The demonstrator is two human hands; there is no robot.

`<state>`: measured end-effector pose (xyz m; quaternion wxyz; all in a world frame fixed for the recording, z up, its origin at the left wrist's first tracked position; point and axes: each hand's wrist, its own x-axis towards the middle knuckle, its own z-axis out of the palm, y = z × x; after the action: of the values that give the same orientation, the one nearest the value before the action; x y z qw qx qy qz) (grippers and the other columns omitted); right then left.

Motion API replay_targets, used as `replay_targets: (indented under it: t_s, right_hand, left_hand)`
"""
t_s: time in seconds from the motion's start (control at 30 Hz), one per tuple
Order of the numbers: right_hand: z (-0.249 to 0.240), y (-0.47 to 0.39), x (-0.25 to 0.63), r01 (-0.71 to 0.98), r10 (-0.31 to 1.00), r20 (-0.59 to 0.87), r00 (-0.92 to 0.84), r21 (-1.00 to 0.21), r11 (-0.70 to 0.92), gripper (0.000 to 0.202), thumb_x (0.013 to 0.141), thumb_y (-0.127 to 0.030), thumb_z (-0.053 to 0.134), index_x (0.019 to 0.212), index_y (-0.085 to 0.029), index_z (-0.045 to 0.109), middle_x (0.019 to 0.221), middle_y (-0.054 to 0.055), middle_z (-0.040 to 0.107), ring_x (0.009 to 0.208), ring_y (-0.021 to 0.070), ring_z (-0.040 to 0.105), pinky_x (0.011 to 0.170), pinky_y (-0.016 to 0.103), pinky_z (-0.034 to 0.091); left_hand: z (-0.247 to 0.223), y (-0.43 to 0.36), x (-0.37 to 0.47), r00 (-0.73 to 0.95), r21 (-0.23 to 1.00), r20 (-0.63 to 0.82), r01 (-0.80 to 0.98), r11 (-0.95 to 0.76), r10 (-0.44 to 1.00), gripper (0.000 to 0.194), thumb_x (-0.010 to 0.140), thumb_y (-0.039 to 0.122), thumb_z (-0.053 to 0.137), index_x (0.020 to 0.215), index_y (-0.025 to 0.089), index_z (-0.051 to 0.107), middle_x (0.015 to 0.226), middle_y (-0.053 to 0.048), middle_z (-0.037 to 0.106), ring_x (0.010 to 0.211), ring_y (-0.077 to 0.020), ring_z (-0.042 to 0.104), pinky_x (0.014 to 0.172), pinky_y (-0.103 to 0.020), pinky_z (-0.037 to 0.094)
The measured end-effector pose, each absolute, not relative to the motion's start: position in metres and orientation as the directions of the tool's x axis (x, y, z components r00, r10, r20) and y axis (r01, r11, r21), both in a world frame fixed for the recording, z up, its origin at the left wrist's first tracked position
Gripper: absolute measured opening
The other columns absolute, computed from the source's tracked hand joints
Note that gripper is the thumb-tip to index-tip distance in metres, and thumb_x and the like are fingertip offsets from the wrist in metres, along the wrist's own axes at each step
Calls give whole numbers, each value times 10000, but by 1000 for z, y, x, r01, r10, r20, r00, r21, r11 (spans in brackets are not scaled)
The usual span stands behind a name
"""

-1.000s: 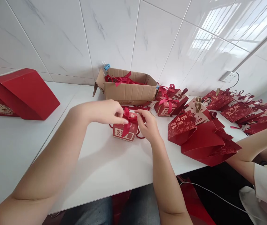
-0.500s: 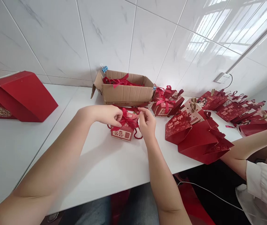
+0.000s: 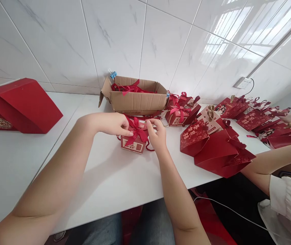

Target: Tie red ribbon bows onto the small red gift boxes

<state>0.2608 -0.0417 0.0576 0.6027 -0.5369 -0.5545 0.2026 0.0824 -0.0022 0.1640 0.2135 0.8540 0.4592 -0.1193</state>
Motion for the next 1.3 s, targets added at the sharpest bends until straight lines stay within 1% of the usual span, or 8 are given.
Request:
replay_targets:
  t_s: [0.1, 0.2, 0.3, 0.4, 0.6, 0.83, 1.13, 1.3]
  right_hand:
    - [57, -40, 260, 324, 883, 385, 269, -899, 293, 315, 846, -461, 524, 888, -181, 664, 926, 80, 692, 895, 205, 630, 798, 336, 492]
    - [57, -40, 263, 343, 879, 375, 294, -900, 270, 315, 842, -442, 507, 869, -175, 673, 872, 67, 687, 826, 192, 619, 765, 324, 487]
    - [59, -42, 266, 324, 896, 334, 291, -916, 237, 245, 771, -331, 552, 916, -185, 686, 849, 37, 661, 702, 152, 572, 657, 286, 466]
    - [62, -45, 267, 314, 924, 311, 221, -920, 235, 294, 678, -233, 558, 928, -203, 709, 908, 27, 644, 681, 129, 539, 622, 264, 444]
    - [65, -46, 265, 334, 934, 289, 209, -919, 210, 229, 690, -300, 596, 850, -176, 702, 794, 25, 647, 594, 111, 500, 566, 257, 428]
    - [64, -45, 268, 473, 892, 387, 235, -847, 243, 139, 698, -282, 642, 777, -177, 685, 761, 37, 695, 668, 151, 605, 601, 266, 479]
    - [60, -48, 271, 564, 829, 525, 191, -750, 346, 237, 751, -211, 565, 918, -214, 733, 846, 41, 732, 689, 167, 652, 625, 301, 536]
    - [61, -47, 271, 565, 826, 524, 207, -754, 336, 240, 741, -202, 570, 916, -216, 734, 811, 32, 717, 675, 158, 642, 600, 285, 527]
  left_hand:
    - [159, -2, 93, 565, 227, -415, 824, -520, 714, 371, 706, 529, 560, 597, 200, 430, 664, -27, 573, 512, -137, 422, 504, -304, 274]
    - [154, 4, 91, 597, 262, -431, 800, -540, 676, 349, 679, 541, 594, 654, 208, 491, 731, -25, 628, 573, -152, 475, 521, -290, 316]
    - [152, 12, 84, 642, 316, -427, 766, -560, 637, 353, 641, 547, 639, 715, 215, 543, 817, -25, 653, 627, -151, 495, 531, -272, 331]
    - [152, 17, 80, 663, 352, -421, 748, -562, 619, 356, 643, 546, 641, 742, 218, 544, 845, -22, 648, 637, -143, 485, 531, -263, 338]
    - [152, 17, 81, 669, 366, -434, 743, -561, 603, 345, 653, 530, 650, 757, 215, 552, 835, -22, 642, 640, -139, 480, 533, -260, 341]
    - [150, 19, 81, 670, 371, -441, 742, -559, 597, 347, 669, 532, 657, 761, 213, 556, 819, -18, 641, 646, -138, 484, 534, -252, 344]
    - [150, 19, 81, 672, 391, -440, 740, -547, 595, 342, 648, 519, 667, 755, 205, 588, 805, -28, 653, 652, -144, 515, 548, -255, 346]
    - [152, 19, 81, 746, 450, -328, 663, -598, 580, 258, 687, 426, 640, 822, 209, 605, 839, -21, 666, 679, -143, 548, 578, -251, 381]
